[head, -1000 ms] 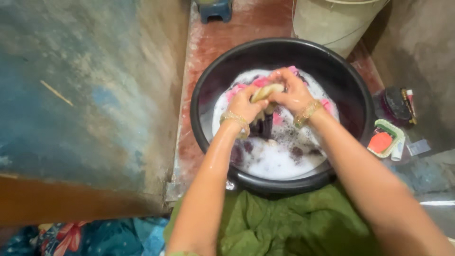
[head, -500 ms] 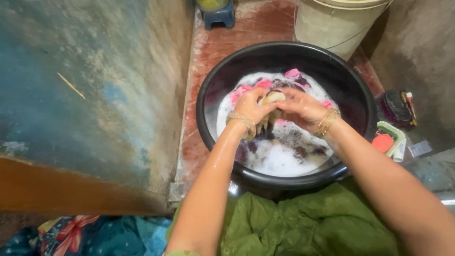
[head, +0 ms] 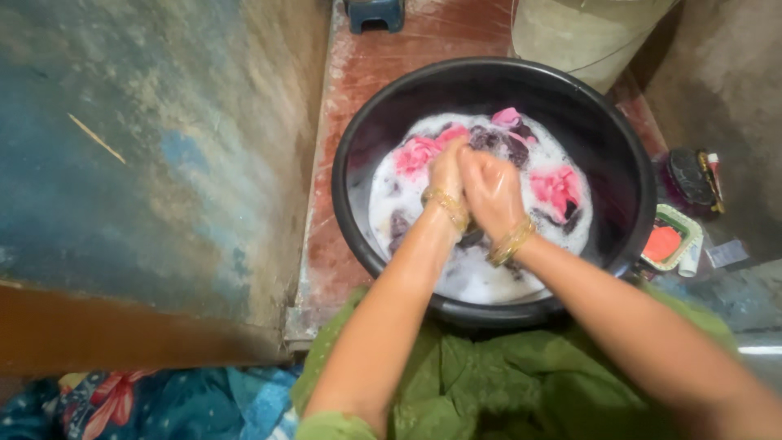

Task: The person washes several items of clothing by hand in a soapy basin, scrubbing fabrics together and rinsing them individually.

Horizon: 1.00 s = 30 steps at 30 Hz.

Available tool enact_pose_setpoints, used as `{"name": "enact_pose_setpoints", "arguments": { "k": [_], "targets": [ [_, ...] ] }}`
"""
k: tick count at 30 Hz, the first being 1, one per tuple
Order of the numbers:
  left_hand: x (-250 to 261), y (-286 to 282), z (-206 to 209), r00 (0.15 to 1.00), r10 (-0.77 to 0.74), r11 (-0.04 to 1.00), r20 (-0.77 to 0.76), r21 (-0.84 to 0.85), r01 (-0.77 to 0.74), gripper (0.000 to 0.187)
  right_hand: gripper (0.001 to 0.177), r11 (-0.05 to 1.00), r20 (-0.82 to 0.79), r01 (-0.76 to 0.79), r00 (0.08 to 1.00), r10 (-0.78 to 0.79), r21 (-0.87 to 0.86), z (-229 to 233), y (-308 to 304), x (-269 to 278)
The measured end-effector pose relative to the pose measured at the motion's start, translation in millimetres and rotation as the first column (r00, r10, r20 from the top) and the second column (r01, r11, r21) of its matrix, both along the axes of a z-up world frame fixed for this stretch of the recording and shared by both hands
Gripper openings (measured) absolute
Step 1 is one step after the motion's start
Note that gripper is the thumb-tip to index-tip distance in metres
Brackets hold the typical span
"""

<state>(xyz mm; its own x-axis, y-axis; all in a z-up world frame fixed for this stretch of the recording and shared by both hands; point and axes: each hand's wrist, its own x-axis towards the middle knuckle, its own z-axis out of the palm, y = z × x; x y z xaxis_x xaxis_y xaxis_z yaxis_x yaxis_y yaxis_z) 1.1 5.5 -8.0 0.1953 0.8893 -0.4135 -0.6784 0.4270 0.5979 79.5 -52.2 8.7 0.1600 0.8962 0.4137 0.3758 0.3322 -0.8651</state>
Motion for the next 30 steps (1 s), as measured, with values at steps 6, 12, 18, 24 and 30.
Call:
{"name": "enact_pose_setpoints", "arguments": {
  "k": [6,12,18,24,30],
  "targets": [
    [11.1,-1.5,-1.1,0.969,0.055,0.992,-0.242,0.125,-0.025,0.027,0.034,0.971,0.107,0.026,0.993,-0.053,0.236,-6.1,36.4,10.6],
    [-56.9,34.9,16.4,0.973,0.12,0.982,-0.195,0.164,-0.089,0.027,0.023,0.9,0.063,-0.414,0.903,0.425,-0.138,6.5,28.7,8.5],
    [-86.8,33.3,42.6,0.909,0.222,0.969,-0.353,0.183,-0.165,0.024,0.024,0.588,-0.094,-0.608,0.733,0.673,-0.533,15.5,29.7,52.3],
    [-101.1,29.1,44.2,0.923,0.118,0.973,-0.367,0.23,-0.033,0.037,0.04,0.713,0.03,-0.558,0.779,0.627,-0.425,14.4,27.0,43.1],
    [-78.1,9.2,56.8,0.788,0.153,0.926,-0.596,0.366,0.097,0.04,0.056,0.678,0.309,-0.573,0.613,0.727,-0.46,-38.5,30.9,24.3]
  ]
}}
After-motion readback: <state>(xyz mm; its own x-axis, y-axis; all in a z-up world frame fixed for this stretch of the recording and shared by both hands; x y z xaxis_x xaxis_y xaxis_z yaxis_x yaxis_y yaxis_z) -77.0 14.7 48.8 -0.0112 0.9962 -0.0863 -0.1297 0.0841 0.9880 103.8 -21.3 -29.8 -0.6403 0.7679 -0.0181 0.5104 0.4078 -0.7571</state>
